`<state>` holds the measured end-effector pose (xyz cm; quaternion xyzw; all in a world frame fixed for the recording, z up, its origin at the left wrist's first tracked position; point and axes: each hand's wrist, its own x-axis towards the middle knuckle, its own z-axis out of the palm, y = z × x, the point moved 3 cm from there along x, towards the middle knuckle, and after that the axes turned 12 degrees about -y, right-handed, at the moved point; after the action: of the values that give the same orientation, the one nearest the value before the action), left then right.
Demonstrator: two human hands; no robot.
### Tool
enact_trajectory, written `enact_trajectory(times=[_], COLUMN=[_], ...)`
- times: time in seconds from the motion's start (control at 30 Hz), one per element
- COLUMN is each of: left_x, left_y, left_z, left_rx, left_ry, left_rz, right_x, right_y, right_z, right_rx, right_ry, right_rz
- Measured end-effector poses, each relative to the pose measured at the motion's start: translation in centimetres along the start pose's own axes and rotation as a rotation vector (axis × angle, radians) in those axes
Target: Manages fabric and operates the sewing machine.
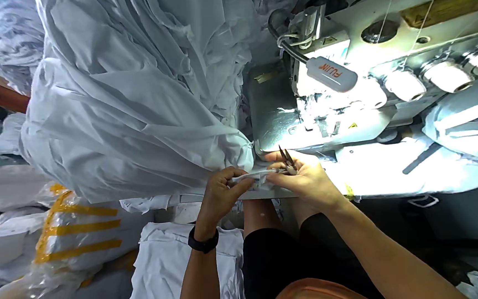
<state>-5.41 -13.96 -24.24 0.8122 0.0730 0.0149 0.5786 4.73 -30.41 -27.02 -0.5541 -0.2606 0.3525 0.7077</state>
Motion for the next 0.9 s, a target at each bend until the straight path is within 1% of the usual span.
enact_trajectory(times=[0.13, 0.2, 0.43, 0.53, 0.6, 0.7, 0.77, 0.8, 0.9], left_x=[0.0, 0.0, -0.2, -0.3, -0.3, 0.0, 0.5, 0.9, 1.7], left_y=[0.0, 0.0, -0.4, -0.4, -0.1, -0.4, -0.9, -1.2, -2.7], left_z=[0.0, 0.0, -0.2, -0.1, 0.3, 1.3, 2.6, 3.3, 4.8], left_rx=[-0.005, -0.026, -0.061, -0.089, -0.094, -0.079, -0.145, -0.179, -0.258], left_ry=[0.049, 0.049, 0.023, -0.016, -0.039, -0.066, -0.085, -0.100, -0.077], left_rz=[-0.059, -0.060, -0.049, -0.055, -0.075, -0.052, -0.077, -0.108, -0.212], right_x=[-0.1, -0.2, -0.3, -0.3, -0.5, -1.0, -1.6, -2.1, -3.7], right_y=[0.1, 0.3, 0.4, 0.5, 0.5, 0.5, 0.6, 0.8, 1.5], right_z=[-0.3, -0.4, -0.7, -0.8, -0.9, -1.5, -2.7, -3.4, -5.0], right_rx=[0.029, 0.047, 0.062, 0.068, 0.070, 0.046, -0.046, -0.134, -0.541], right_ry=[0.000, 0.004, 0.027, 0.036, 0.036, 0.027, 0.046, 0.066, 0.180], right_rz=[0.041, 0.041, 0.054, 0.055, 0.051, 0.033, 0.014, -0.007, -0.068])
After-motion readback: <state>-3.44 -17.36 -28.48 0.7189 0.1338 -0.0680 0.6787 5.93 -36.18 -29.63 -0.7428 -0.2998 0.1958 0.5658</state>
